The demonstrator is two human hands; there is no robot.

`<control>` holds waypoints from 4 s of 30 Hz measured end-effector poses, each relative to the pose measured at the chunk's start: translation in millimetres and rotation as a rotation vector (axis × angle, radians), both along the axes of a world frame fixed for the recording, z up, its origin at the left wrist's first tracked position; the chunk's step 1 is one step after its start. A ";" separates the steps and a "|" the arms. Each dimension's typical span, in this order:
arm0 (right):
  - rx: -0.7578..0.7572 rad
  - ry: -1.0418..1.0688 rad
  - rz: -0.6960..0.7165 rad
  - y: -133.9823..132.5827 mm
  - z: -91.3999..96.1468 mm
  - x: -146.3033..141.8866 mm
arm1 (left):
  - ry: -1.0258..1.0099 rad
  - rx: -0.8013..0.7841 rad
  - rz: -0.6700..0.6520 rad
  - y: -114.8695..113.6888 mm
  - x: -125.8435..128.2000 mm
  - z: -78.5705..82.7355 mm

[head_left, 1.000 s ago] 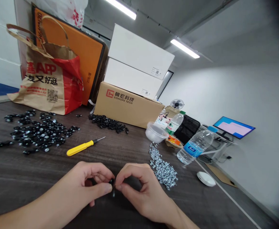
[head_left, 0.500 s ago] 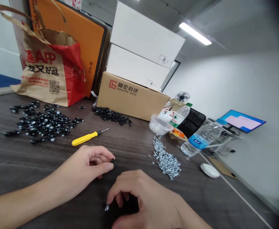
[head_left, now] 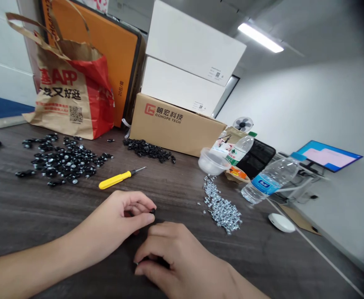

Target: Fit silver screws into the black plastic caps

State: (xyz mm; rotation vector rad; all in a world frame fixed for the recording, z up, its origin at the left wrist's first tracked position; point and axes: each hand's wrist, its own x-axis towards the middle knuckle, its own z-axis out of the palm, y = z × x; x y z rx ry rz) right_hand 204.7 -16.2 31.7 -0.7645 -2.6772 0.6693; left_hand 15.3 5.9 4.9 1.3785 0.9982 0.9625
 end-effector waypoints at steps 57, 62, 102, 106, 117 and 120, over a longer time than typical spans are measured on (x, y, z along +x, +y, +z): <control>0.013 0.603 -0.392 9.5 4.2 6.0 | 0.003 -0.048 0.081 -19.7 1.3 13.7; 0.021 0.558 -0.433 8.5 5.1 5.6 | 0.035 -0.001 0.094 -21.9 3.3 20.8; 0.071 0.231 -0.253 1.0 11.5 7.2 | 0.182 0.342 0.091 -27.8 2.1 21.3; 0.096 0.228 -0.319 -1.1 12.9 6.0 | 0.174 0.328 0.066 -25.5 1.8 23.4; 0.143 0.253 -0.239 -1.9 14.1 7.3 | 0.203 0.441 0.128 -31.6 0.8 10.1; 0.191 0.259 -0.239 -2.7 13.0 7.1 | 0.250 0.406 0.164 -31.9 1.5 8.7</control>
